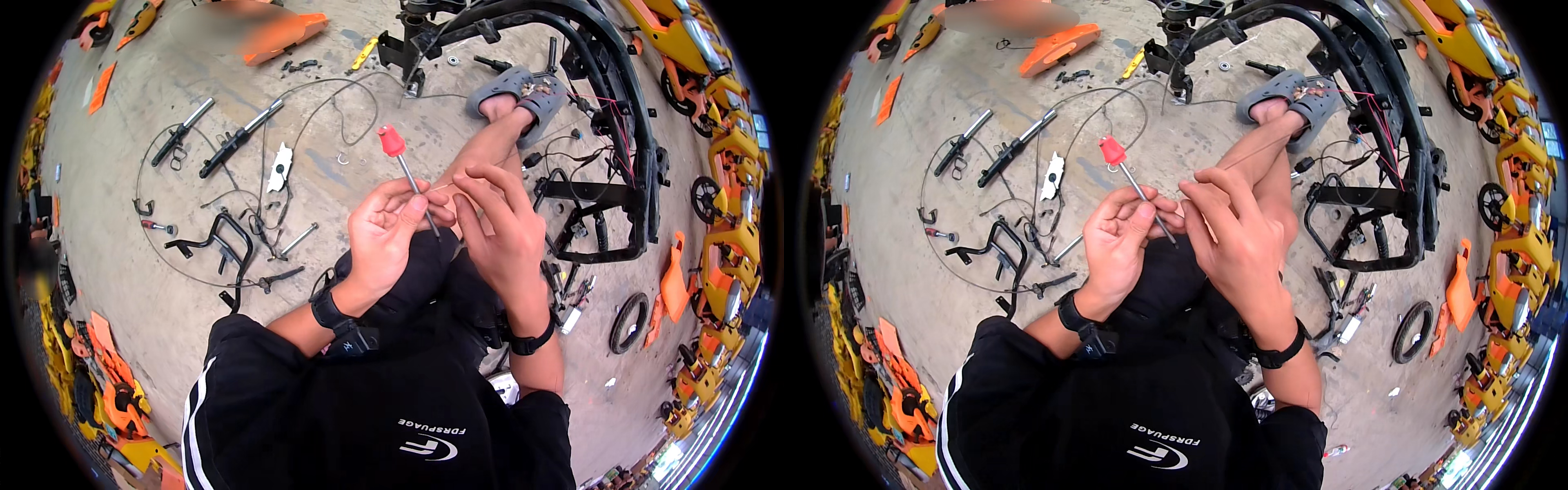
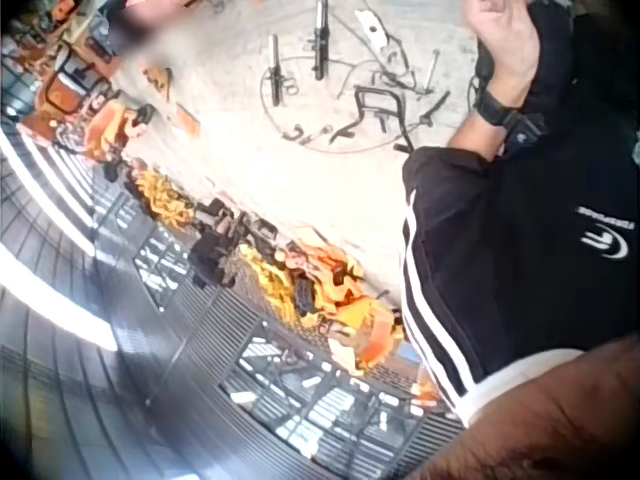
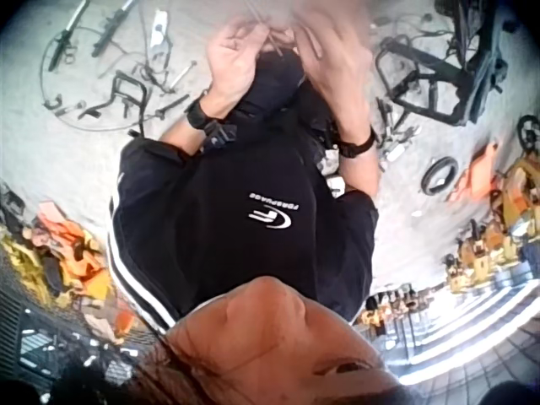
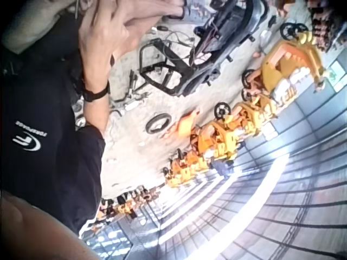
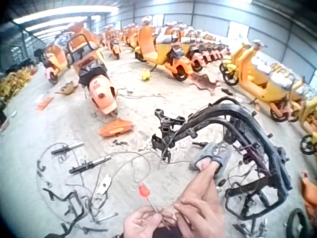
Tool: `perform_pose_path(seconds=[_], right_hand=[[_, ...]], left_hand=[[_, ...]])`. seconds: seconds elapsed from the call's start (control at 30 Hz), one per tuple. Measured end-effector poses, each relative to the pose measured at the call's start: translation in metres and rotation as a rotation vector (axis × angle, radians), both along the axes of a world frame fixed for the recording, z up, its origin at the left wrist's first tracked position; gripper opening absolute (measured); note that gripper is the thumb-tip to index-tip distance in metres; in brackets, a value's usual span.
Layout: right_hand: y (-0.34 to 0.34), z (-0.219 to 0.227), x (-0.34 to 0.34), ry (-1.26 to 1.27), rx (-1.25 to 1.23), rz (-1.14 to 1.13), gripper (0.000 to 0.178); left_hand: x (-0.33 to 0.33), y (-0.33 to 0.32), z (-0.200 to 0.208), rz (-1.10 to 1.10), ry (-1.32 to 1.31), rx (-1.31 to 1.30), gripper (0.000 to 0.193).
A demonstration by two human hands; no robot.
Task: The person sits on the floor of a workshop and assembles a scooter frame. They use a screwdriver to tighten screws on a small component and manipulate wires and parts of the frame.
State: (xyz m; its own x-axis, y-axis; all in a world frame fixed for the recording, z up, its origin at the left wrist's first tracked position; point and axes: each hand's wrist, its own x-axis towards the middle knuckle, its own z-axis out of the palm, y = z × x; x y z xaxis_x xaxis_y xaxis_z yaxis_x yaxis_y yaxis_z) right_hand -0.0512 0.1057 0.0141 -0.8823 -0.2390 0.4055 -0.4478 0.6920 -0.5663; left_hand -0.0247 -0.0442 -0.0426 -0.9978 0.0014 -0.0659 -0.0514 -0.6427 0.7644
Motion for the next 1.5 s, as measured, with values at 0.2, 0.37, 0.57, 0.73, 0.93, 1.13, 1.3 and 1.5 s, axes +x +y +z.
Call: perform_pose_path(seconds=[0.2,0.37,0.57,0.73,0.93,1.13,1.3,1.5], right_hand=[[-0.010,-0.009,0.015,0.094,-0.204,-0.062,0.029],[-0.019,-0.019,0.029,-0.107,-0.265,-0.130,0.030],[-0.022,-0.028,0.026,-0.082,-0.300,-0.087,0.018],[-0.019,-0.019,0.029,-0.154,-0.317,-0.086,0.014],[-0.013,-0.022,0.027,-0.221,-0.364,-0.005,0.011],[-0.001,-0.028,0.030,-0.287,-0.371,0.009,0.012],[0.001,-0.033,0.035,-0.377,-0.490,-0.037,0.014],[-0.002,-0.037,0.048,-0.387,-0.634,-0.165,0.016]], left_hand=[[-0.005,-0.007,0.000,-0.018,-0.059,0.136,0.017],[-0.009,-0.012,0.001,0.003,-0.057,0.011,0.016],[-0.007,-0.016,-0.002,-0.028,-0.092,-0.035,0.018],[-0.017,-0.025,-0.002,-0.001,-0.069,-0.020,0.027],[-0.028,-0.035,0.003,-0.048,-0.036,-0.032,0.034],[-0.034,-0.035,0.016,-0.025,0.021,-0.046,0.042],[-0.035,-0.049,0.007,-0.038,0.087,-0.235,0.042],[-0.034,-0.034,0.016,0.041,-0.086,-0.240,0.036]])
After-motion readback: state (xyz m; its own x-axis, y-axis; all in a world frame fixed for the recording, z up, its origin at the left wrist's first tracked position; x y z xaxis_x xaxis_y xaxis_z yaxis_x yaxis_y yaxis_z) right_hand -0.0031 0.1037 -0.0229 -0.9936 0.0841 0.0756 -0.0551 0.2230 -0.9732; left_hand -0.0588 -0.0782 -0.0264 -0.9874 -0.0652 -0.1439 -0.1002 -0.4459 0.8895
